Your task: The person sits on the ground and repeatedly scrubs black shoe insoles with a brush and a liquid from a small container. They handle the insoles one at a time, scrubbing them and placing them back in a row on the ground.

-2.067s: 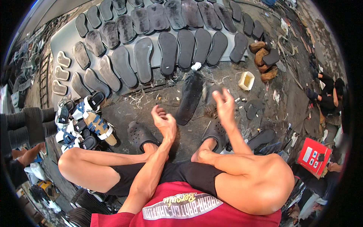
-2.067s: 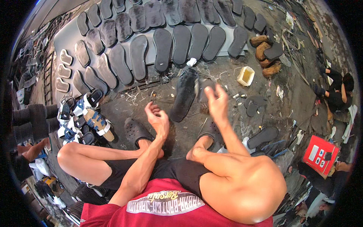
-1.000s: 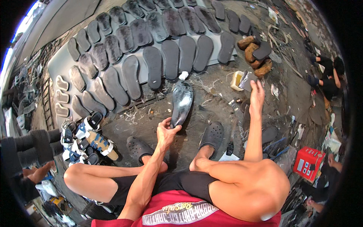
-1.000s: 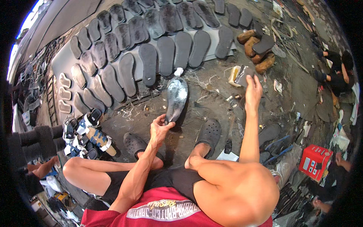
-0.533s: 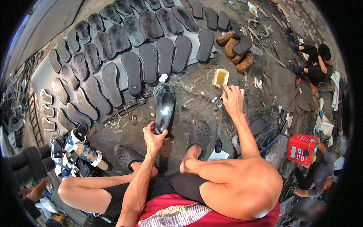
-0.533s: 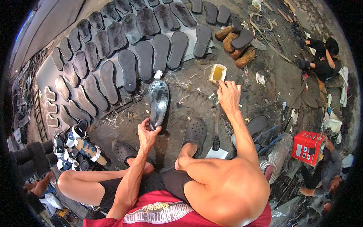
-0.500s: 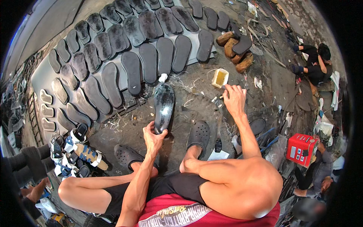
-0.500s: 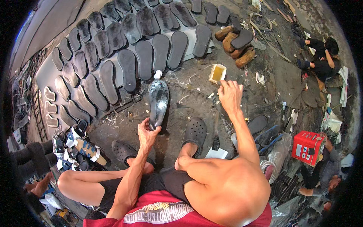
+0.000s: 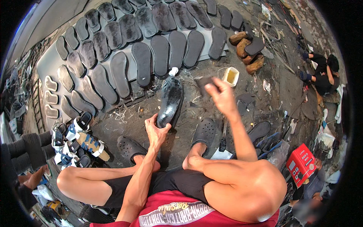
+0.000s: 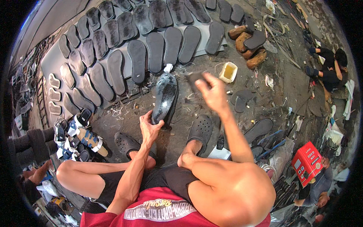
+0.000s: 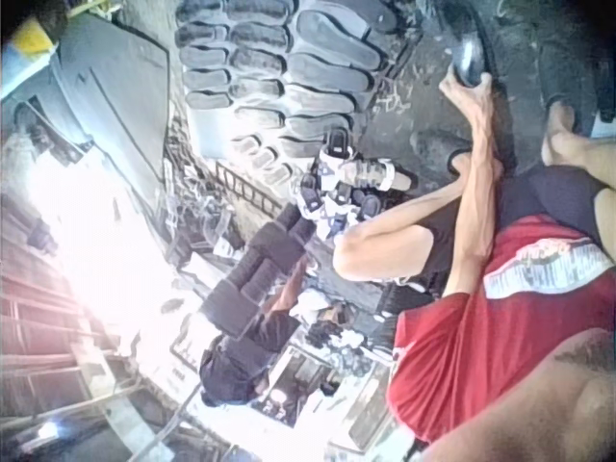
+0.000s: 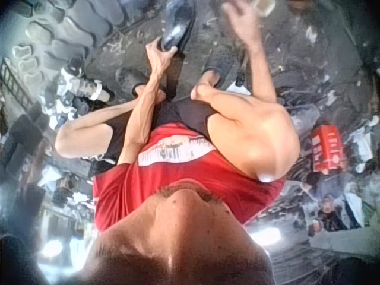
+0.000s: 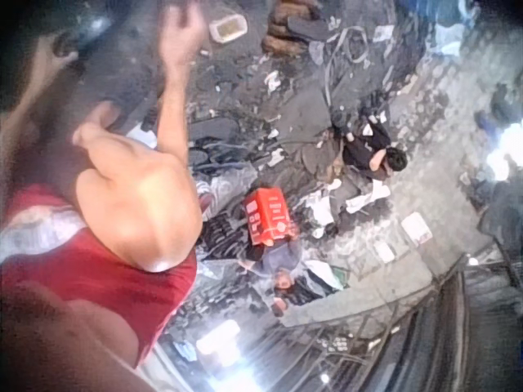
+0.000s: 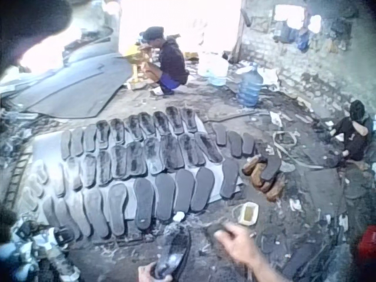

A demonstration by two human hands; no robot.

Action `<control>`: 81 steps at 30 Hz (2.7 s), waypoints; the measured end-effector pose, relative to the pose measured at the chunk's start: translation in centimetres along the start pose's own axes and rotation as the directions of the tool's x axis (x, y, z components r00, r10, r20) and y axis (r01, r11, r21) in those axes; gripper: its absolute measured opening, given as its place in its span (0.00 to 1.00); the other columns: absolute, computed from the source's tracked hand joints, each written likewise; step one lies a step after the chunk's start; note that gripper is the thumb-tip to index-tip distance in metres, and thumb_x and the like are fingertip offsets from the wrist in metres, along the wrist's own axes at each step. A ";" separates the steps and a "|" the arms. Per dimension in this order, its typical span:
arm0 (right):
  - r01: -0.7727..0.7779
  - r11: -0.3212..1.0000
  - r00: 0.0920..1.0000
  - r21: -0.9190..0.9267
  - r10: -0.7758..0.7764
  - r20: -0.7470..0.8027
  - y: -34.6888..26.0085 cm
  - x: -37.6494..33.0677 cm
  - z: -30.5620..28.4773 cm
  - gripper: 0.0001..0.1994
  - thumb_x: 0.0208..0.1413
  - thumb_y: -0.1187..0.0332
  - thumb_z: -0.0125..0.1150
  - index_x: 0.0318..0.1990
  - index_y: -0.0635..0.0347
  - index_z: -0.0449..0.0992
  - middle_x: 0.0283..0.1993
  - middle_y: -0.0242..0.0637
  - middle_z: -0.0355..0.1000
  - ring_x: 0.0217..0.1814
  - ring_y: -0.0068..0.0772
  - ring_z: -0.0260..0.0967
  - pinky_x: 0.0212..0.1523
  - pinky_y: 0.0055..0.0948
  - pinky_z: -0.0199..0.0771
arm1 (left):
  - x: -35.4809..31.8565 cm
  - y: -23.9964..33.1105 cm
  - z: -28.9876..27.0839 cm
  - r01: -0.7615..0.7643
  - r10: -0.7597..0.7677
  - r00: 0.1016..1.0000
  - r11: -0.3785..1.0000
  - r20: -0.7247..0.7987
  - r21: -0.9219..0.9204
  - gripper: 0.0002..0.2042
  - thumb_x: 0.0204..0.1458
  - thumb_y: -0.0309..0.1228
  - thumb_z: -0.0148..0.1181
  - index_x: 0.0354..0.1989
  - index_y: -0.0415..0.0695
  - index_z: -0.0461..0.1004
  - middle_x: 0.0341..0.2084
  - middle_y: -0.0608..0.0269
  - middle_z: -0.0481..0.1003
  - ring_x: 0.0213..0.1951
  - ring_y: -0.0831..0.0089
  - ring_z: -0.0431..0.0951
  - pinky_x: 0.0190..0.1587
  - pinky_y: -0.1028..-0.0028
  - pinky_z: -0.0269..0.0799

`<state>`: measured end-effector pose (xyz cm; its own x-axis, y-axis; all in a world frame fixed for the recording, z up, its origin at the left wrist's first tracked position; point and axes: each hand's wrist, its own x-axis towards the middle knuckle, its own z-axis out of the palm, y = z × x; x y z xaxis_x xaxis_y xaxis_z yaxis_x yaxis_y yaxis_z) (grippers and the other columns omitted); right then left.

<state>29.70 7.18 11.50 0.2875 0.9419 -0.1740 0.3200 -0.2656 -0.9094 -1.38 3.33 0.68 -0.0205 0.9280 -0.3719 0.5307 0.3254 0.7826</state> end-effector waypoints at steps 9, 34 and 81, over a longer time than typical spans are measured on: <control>0.494 0.737 0.854 -0.461 -0.510 0.102 5.2 0.5 10.6 0.18 0.62 0.75 0.67 0.59 0.62 0.82 0.50 0.46 0.83 0.52 0.50 0.77 0.57 0.43 0.78 | 0.3 0.3 0.1 -0.028 0.029 0.999 0.996 -0.014 0.089 0.38 0.41 0.40 0.76 0.63 0.32 0.78 0.50 0.49 0.72 0.53 0.54 0.77 0.60 0.59 0.75; 0.035 0.999 0.929 -0.036 -0.046 -0.367 3.0 -2.3 2.4 0.30 0.73 0.60 0.65 0.67 0.84 0.69 0.65 0.52 0.71 0.59 0.39 0.75 0.58 0.36 0.77 | 2.2 9.9 -13.1 0.644 -0.396 0.753 0.275 0.526 -0.714 0.15 0.50 0.40 0.81 0.34 0.51 0.78 0.29 0.68 0.76 0.37 0.67 0.75 0.41 0.68 0.71; -0.229 0.957 0.839 -0.176 0.102 -0.535 12.0 4.2 -15.4 0.27 0.69 0.55 0.71 0.62 0.72 0.78 0.44 0.35 0.80 0.37 0.20 0.74 0.32 0.28 0.84 | 7.6 15.5 14.5 -0.761 0.734 0.604 0.647 0.309 -0.049 0.36 0.44 0.28 0.76 0.66 0.41 0.71 0.56 0.49 0.76 0.59 0.46 0.70 0.67 0.50 0.65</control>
<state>48.64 4.83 5.68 0.7567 0.6527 -0.0368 0.3995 -0.5062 -0.7643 18.97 12.77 2.78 0.6391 0.7438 0.1956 0.3172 -0.4866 0.8140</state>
